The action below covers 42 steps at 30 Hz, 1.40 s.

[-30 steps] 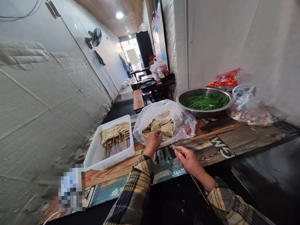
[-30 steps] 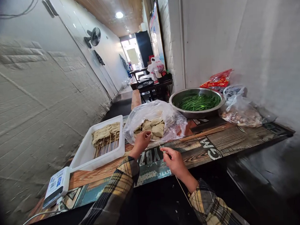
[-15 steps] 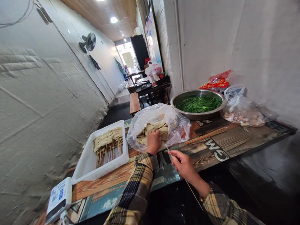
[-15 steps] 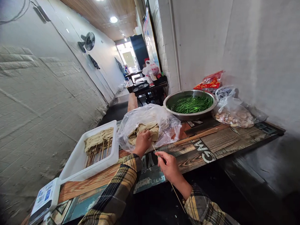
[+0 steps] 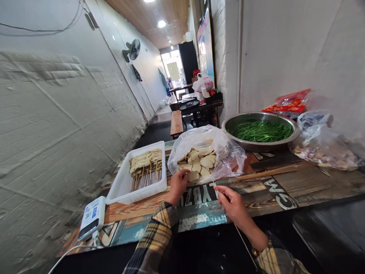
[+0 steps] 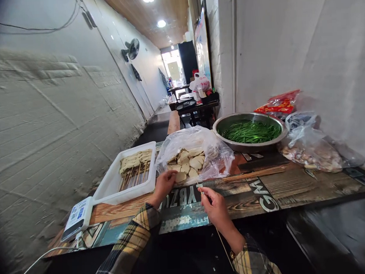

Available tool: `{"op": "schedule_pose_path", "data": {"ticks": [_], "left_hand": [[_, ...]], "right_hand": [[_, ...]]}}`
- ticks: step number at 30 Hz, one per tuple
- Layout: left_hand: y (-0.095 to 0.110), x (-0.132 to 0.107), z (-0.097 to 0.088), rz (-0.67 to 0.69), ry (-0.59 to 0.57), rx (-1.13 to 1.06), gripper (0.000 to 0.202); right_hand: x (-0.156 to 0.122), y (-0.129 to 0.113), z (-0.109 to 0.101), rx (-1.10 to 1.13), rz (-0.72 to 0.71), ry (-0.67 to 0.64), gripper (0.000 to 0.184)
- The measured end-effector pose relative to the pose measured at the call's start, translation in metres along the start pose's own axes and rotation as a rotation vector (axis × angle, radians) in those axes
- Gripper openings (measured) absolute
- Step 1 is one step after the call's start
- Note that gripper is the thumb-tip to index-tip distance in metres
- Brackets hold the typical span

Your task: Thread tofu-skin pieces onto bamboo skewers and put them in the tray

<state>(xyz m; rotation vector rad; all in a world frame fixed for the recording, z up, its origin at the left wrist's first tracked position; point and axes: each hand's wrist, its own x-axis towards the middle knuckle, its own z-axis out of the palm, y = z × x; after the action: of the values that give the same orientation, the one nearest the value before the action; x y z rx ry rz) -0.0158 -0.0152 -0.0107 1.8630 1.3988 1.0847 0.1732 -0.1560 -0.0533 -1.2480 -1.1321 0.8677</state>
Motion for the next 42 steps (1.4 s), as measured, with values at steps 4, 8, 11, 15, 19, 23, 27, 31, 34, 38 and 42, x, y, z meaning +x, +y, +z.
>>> {"op": "schedule_pose_path", "data": {"ticks": [4, 8, 11, 15, 19, 23, 27, 31, 34, 38, 42], "left_hand": [[-0.009, -0.011, 0.000, 0.173, -0.080, 0.340, 0.023], [-0.004, -0.017, 0.003, 0.218, -0.140, 0.511, 0.021], [0.000, -0.023, 0.005, 0.215, -0.139, 0.638, 0.022], [-0.005, -0.028, 0.006, 0.183, -0.049, 0.744, 0.019], [-0.012, -0.031, 0.006, 0.155, 0.030, 0.716, 0.018], [-0.011, -0.034, 0.006, 0.225, 0.071, 0.829, 0.021], [-0.007, -0.036, 0.007, 0.304, 0.064, 0.891, 0.019], [-0.007, -0.039, 0.007, 0.344, 0.001, 0.810, 0.017], [-0.011, -0.040, 0.005, 0.351, -0.020, 0.679, 0.014], [-0.017, -0.039, 0.002, 0.310, -0.037, 0.497, 0.018], [-0.020, -0.037, 0.001, 0.239, -0.033, 0.361, 0.025]], "right_hand": [[0.001, 0.005, 0.002, -0.008, -0.010, -0.002, 0.038], [0.002, 0.005, 0.004, 0.002, -0.005, 0.007, 0.039], [0.001, 0.004, 0.003, -0.025, -0.016, 0.012, 0.039], [-0.001, 0.004, 0.002, -0.055, -0.026, 0.007, 0.040], [-0.002, 0.007, 0.002, -0.043, -0.017, 0.018, 0.041], [-0.002, 0.009, 0.003, -0.042, -0.015, 0.020, 0.041], [-0.003, 0.011, 0.003, -0.042, 0.009, 0.030, 0.044], [-0.003, 0.013, 0.003, -0.047, -0.008, 0.041, 0.043], [-0.004, 0.011, 0.004, -0.046, -0.012, 0.051, 0.043], [-0.005, 0.008, 0.005, -0.044, 0.028, 0.067, 0.046], [-0.005, 0.007, 0.005, -0.062, 0.049, 0.065, 0.045]]}}
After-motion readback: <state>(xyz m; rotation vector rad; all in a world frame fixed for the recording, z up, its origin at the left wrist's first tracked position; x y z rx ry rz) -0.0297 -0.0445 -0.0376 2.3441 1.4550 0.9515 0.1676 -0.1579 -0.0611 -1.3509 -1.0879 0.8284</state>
